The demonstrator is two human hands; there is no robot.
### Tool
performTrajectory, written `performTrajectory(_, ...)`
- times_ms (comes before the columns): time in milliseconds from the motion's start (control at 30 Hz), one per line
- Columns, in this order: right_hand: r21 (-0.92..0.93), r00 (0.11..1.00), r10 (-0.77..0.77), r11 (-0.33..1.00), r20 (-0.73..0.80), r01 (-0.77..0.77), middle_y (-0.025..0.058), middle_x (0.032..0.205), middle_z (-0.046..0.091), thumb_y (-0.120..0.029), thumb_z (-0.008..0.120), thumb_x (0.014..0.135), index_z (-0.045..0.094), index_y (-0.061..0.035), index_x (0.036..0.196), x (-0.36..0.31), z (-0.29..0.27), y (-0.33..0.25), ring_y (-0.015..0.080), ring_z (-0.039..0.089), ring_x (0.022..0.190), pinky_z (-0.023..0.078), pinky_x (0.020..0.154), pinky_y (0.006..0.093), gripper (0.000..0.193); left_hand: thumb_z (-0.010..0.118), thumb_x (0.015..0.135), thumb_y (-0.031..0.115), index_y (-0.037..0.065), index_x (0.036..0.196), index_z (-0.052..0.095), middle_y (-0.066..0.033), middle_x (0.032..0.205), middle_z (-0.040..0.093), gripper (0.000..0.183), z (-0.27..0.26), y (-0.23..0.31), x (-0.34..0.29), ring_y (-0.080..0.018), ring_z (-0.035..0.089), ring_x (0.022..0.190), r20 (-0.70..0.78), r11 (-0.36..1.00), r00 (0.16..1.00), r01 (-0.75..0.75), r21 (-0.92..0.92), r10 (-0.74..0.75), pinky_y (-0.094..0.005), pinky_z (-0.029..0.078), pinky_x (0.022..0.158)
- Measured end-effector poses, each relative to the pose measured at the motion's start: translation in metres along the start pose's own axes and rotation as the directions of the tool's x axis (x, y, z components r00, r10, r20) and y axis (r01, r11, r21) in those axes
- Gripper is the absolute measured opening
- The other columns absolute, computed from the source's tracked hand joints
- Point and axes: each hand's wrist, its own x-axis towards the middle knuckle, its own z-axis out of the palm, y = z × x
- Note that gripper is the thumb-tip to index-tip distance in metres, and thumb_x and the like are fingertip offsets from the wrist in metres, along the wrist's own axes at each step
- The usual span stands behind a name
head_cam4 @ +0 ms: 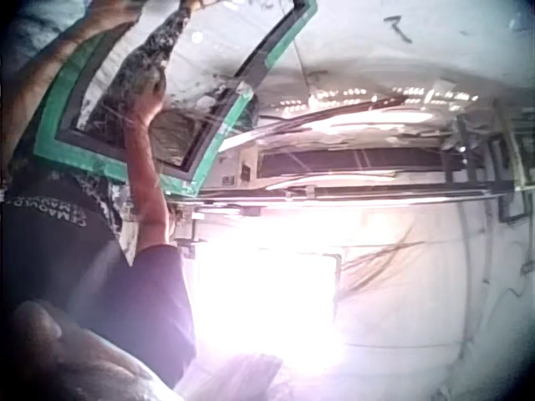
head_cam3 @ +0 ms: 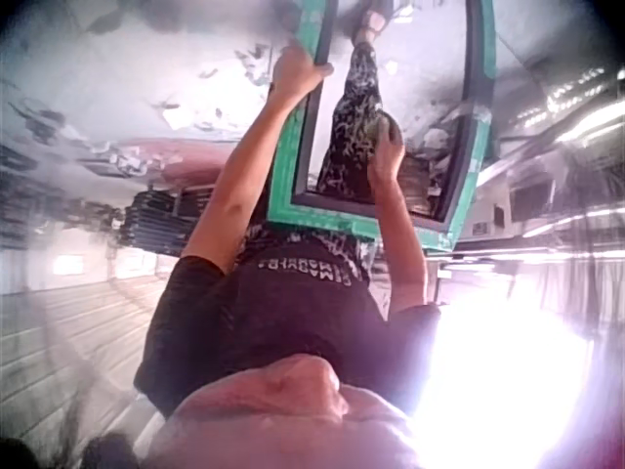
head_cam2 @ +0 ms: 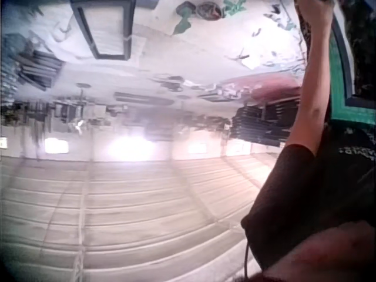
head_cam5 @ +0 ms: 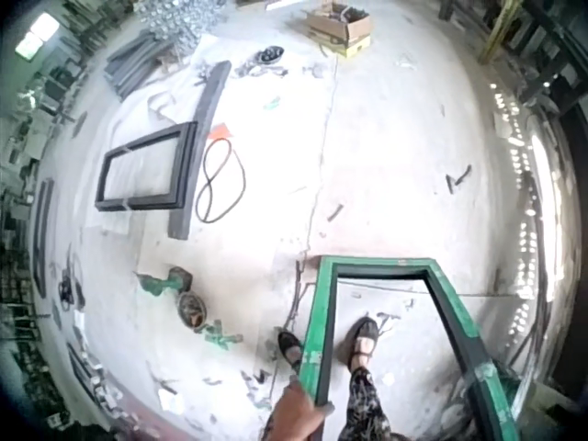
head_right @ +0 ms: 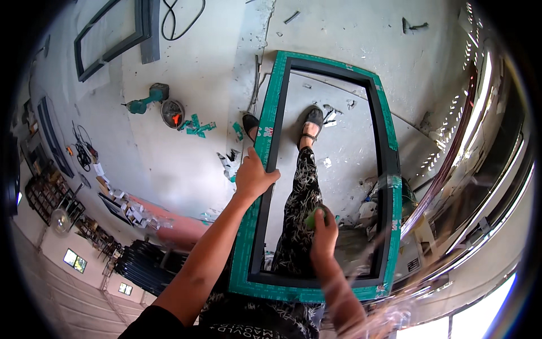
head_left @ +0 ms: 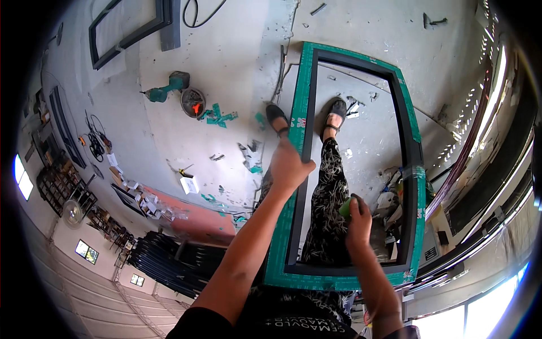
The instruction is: The person applies adhesive tape around the edges and corners of a metal window frame by hand, then moves and sets the frame onto a foam sheet on the floor.
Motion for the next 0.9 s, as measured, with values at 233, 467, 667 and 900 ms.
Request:
performTrajectory(233, 0.096, 0.984, 0.119, 0.987, 0.133, -0.132, 0.0088, 0.106, 0.064, -0.024, 0.064, 0.093, 0.058, 0.0051, 0.122, -0.059, 0.041, 0.011, 0.0132, 0.057, 0.095, 0.047, 0.085, 0.0274, 0.041, 0.076, 0.066, 0.037, -0.016, 0.124, 0.035, -0.0294, 0.093, 0.061, 0.088, 0.002, 0.009, -0.003, -0.0418, 0.066, 0.078, 0.065, 0.996, 0.994, 0.087, 0.028, -0.088, -0.0447, 0.056, 0.066)
performTrajectory(467, -0.158, 0.945, 0.224, 0.969, 0.237, -0.19, 0.0061, 0.096, 0.062, -0.026, 0.076, 0.082, 0.057, 0.0031, 0.113, -0.077, 0.05, 0.018, 0.012, 0.056, 0.085, 0.047, 0.076, 0.026, 0.046, 0.076, 0.068, 0.039, -0.018, 0.127, 0.033, -0.0292, 0.092, 0.061, 0.092, 0.006, 0.011, -0.006, -0.0403, 0.066, 0.076, 0.071, 0.996, 0.994, 0.084, 0.035, -0.087, -0.0433, 0.057, 0.063)
performTrajectory(667, -0.221, 0.711, 0.444, 0.894, 0.546, -0.389, 0.0059, 0.099, 0.058, -0.02, 0.083, 0.075, 0.051, 0.0044, 0.121, -0.063, 0.018, -0.004, 0.0117, 0.054, 0.089, 0.048, 0.079, 0.0283, 0.061, 0.076, 0.068, 0.04, -0.017, 0.125, 0.034, -0.0292, 0.092, 0.06, 0.09, 0.003, 0.013, -0.005, -0.0398, 0.066, 0.077, 0.086, 0.992, 0.99, 0.111, 0.066, -0.116, -0.0425, 0.057, 0.063)
performTrajectory(900, -0.163, 0.54, 0.514, 0.808, 0.667, -0.567, 0.0089, 0.105, 0.059, -0.01, 0.085, 0.072, 0.044, 0.0049, 0.128, -0.047, 0.021, 0.014, 0.0176, 0.058, 0.095, 0.047, 0.084, 0.032, 0.07, 0.076, 0.069, 0.04, -0.015, 0.125, 0.034, -0.0283, 0.092, 0.061, 0.09, 0.005, 0.015, -0.005, -0.041, 0.066, 0.078, 0.093, 0.994, 0.99, 0.104, 0.035, -0.107, -0.0437, 0.056, 0.066)
